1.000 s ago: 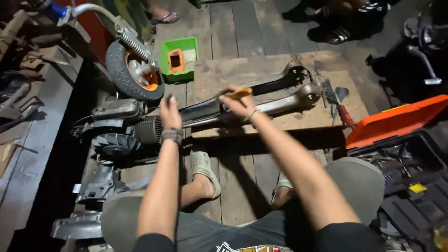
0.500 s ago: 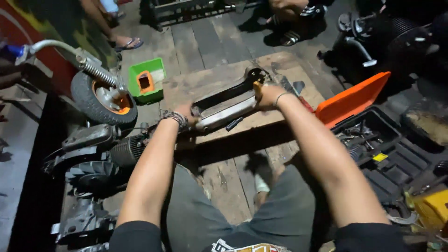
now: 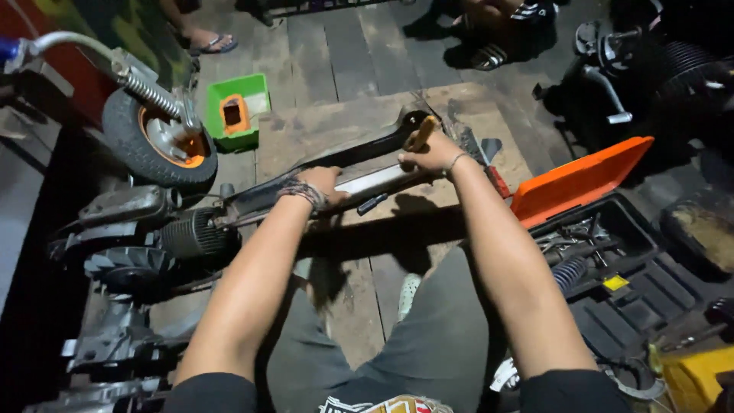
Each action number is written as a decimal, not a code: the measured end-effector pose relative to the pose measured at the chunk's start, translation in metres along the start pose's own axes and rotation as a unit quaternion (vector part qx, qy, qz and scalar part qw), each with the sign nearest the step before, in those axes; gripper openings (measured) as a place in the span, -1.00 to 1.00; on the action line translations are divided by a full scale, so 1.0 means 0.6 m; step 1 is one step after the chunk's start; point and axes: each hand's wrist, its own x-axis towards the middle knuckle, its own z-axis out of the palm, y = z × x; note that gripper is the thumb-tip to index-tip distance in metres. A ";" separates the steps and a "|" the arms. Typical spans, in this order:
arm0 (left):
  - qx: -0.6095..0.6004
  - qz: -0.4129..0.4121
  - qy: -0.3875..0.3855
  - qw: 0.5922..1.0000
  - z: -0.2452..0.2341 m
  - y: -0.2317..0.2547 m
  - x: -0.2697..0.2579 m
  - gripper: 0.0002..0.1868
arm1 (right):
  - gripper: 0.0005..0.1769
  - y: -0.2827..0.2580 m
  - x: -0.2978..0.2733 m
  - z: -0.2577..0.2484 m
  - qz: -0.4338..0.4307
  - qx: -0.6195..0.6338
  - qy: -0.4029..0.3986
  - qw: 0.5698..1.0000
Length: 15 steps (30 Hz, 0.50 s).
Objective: A person uses a small brush or scraper to clean a metal motorcycle component on a workshop floor.
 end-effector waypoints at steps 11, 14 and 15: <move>-0.264 0.241 0.216 0.908 -0.054 0.199 0.062 -0.22 | -0.50 0.045 -0.038 -0.017 0.112 -0.113 0.077 0.984; -0.285 0.312 0.288 0.859 -0.042 0.242 0.079 -0.28 | -0.65 0.035 -0.043 -0.014 0.146 -0.141 0.071 0.977; -0.275 0.332 0.313 0.846 -0.040 0.254 0.082 -0.36 | -0.65 0.027 -0.045 -0.012 0.150 -0.155 0.060 0.975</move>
